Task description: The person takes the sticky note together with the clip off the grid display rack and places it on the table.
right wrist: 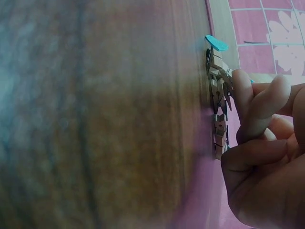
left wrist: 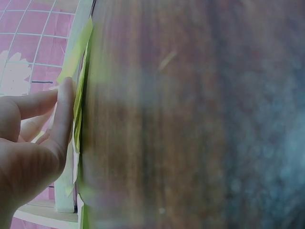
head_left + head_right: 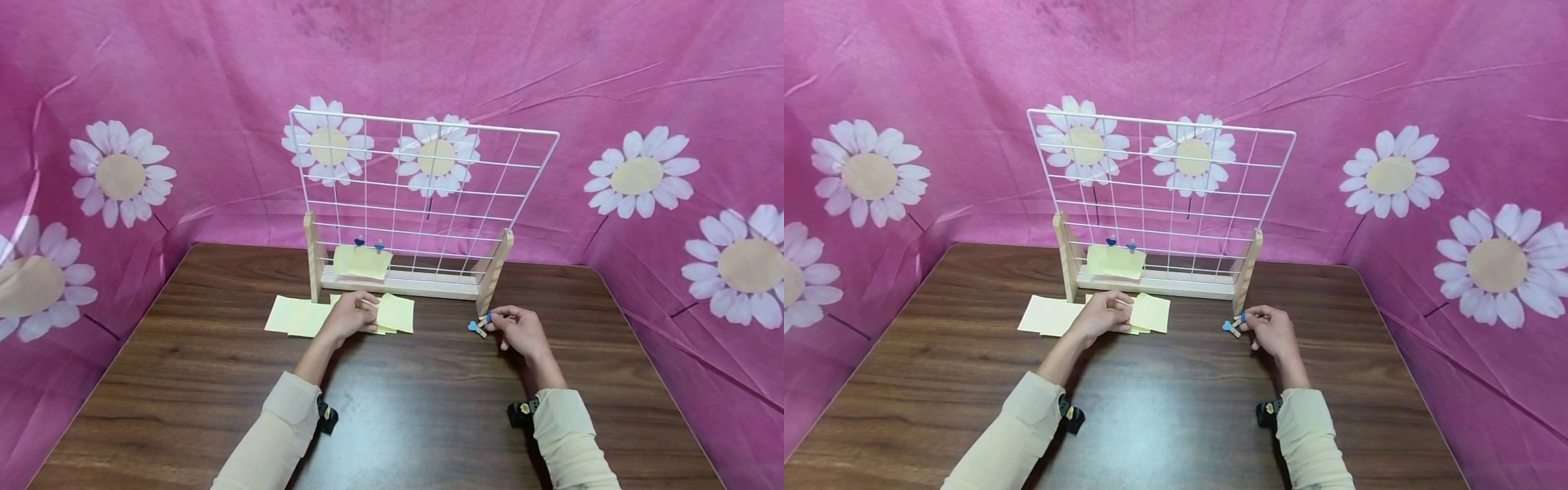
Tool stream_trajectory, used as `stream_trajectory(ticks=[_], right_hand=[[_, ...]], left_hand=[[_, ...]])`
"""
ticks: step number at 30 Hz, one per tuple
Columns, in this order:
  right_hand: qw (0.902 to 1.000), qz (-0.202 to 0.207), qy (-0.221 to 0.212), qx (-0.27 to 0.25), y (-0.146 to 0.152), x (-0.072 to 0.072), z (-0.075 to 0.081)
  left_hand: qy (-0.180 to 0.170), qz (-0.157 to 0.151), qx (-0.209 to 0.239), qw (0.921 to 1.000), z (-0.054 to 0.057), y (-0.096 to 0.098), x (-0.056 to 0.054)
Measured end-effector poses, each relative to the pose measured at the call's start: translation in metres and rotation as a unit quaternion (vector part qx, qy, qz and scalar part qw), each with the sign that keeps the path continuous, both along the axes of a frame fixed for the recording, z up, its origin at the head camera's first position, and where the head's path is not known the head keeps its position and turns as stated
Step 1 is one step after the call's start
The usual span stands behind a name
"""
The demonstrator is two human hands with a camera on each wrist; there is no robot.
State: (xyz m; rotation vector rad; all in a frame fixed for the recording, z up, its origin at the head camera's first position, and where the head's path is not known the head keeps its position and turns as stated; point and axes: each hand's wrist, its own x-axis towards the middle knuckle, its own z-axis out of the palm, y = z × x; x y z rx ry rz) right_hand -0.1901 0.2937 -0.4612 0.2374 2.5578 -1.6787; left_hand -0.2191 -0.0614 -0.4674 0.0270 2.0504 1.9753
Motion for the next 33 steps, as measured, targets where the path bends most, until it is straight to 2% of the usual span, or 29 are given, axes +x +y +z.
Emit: stream_trajectory(ticks=[12,22,33], right_hand=[[0.9998,-0.005,-0.003,0.018,-0.0033,0.0009,0.0044],[0.9996,-0.022,-0.007,0.017,-0.0037,0.0005,0.0039],[0.9998,-0.017,0.010,-0.005,-0.0099,0.0024,0.0087]], left_hand=[[-0.004,0.002,-0.020,0.9998,0.0048,0.0008,0.0008],[-0.005,0.002,-0.006,1.0000,0.0057,0.0003,0.0002],[0.003,0.020,0.018,0.9996,0.0061,-0.0060,-0.0004]])
